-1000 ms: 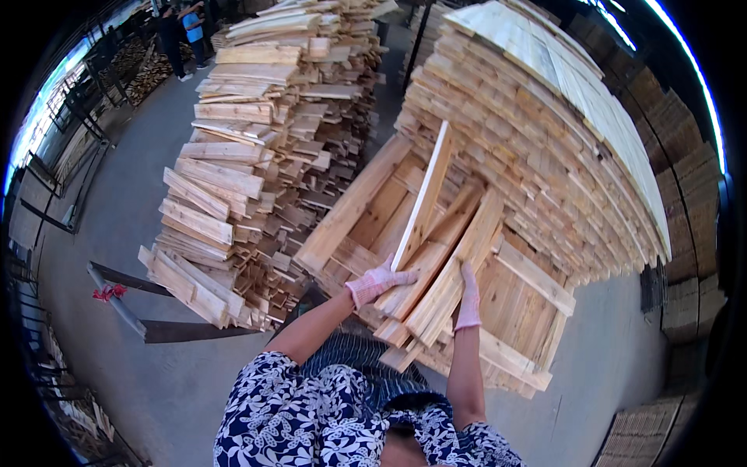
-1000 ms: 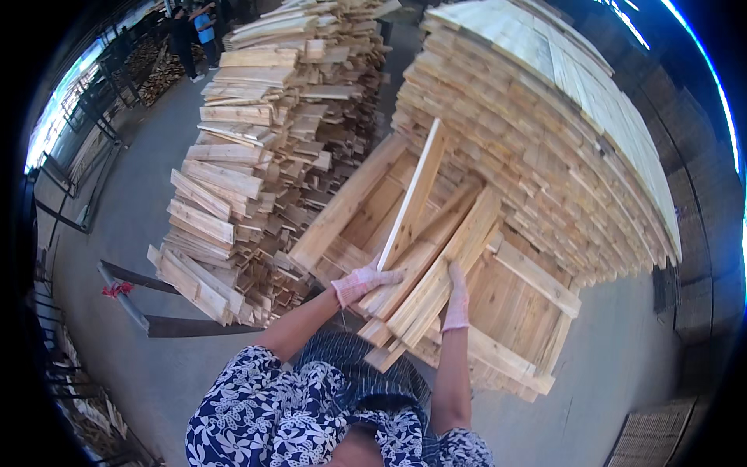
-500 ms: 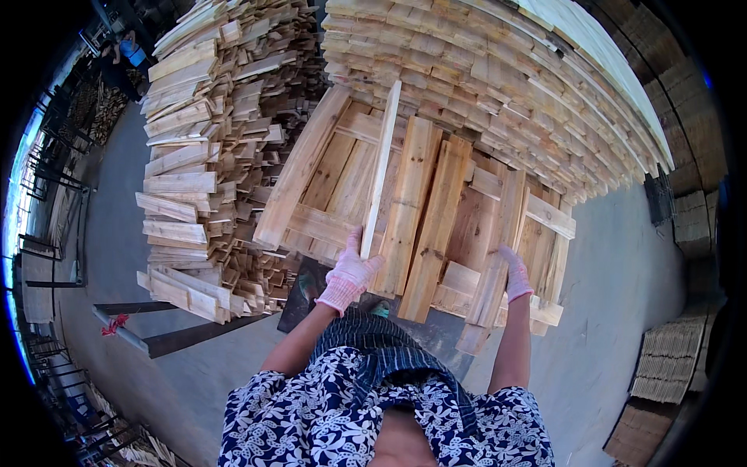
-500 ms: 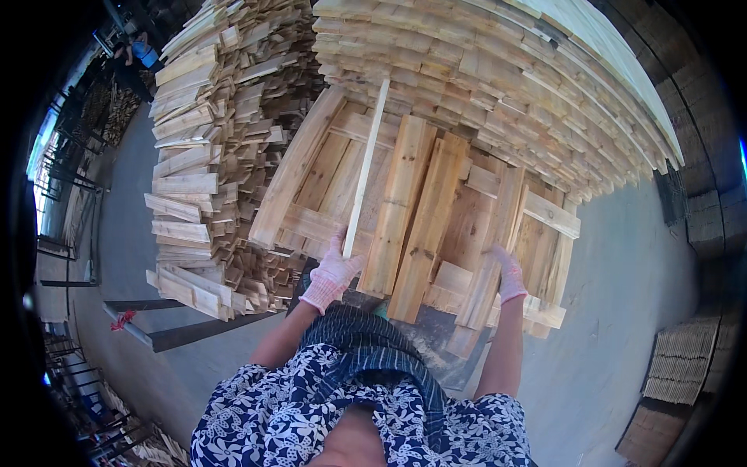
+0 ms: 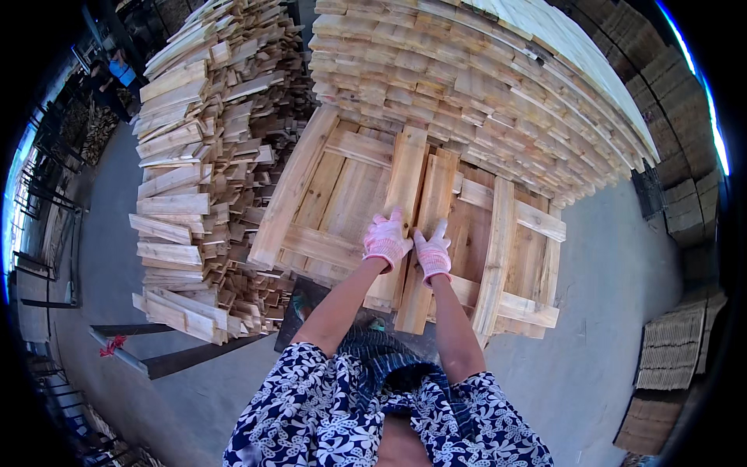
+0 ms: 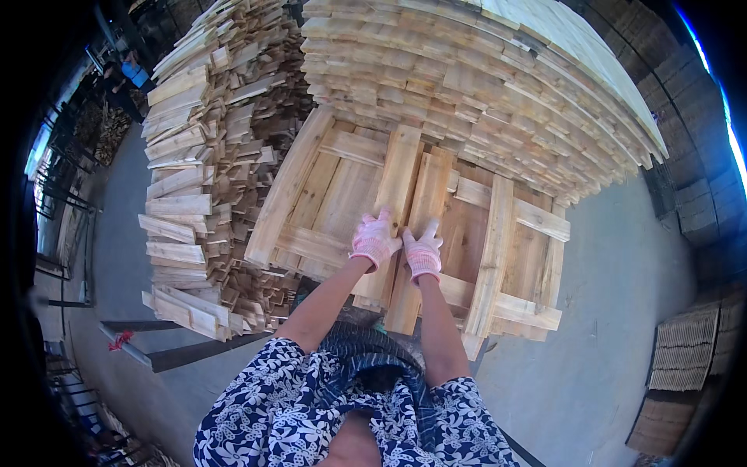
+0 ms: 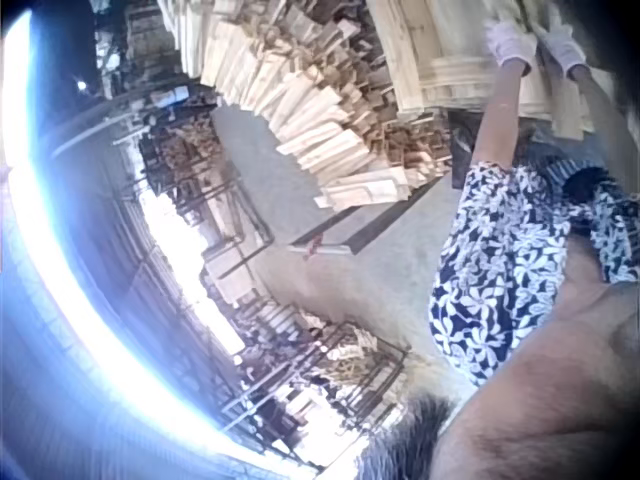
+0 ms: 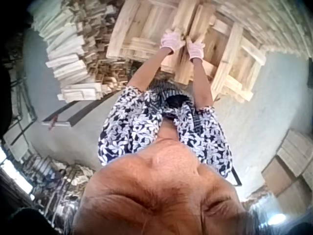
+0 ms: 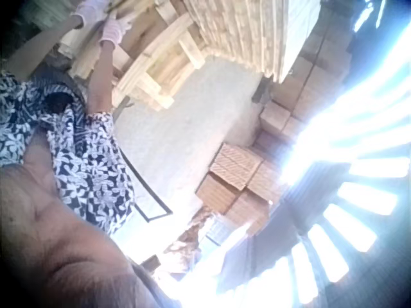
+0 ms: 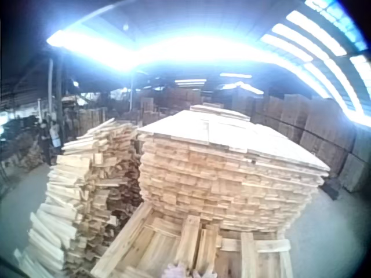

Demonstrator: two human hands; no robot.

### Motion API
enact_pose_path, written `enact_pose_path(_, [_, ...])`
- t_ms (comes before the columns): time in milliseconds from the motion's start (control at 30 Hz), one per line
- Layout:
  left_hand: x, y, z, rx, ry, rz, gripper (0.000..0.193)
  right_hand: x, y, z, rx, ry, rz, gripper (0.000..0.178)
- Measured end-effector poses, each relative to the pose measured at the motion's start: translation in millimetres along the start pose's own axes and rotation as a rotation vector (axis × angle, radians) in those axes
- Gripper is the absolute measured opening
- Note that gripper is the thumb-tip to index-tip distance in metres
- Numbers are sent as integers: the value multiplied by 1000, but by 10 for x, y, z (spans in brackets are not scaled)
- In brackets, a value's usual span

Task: The person picks up wooden planks from a large pile and places them onto a wooden pallet. They arrange the planks in a neat, organized stack, repeating the process of lifting and placing multiple times to build up the pile on the pallet.

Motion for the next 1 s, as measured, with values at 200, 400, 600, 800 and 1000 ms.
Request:
enact_pose_path(200, [187,-17,-343,23,96,4,95,-196,9,-165,82,142,50,102])
enact_pose_path(400, [616,-52,-1184,45,-56,9,93,-110,-61,-189,72,211,134,106])
enact_pose_path(600, [725,-406,-1536,-32,-163,79,87,-389,-140,-460,58,280,156,106])
enact_pose_path(800, [1528,-835,-3151,226,-13,384,66,-934,31,-1029,102,167,118,105])
enact_pose_path(1000, [947,-1242,-3180,-6,297,135,64,-1391,197,-1363,3,109,37,107])
Point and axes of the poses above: each hand's wrist, its own y-axis away from the middle knuckle, its own x-axis out of the back of the hand, z = x × y, the point moved 10 cm from there along -y, towards the middle knuckle, and after that the axes turned 9 degrees about -y, right-handed, at the moved point
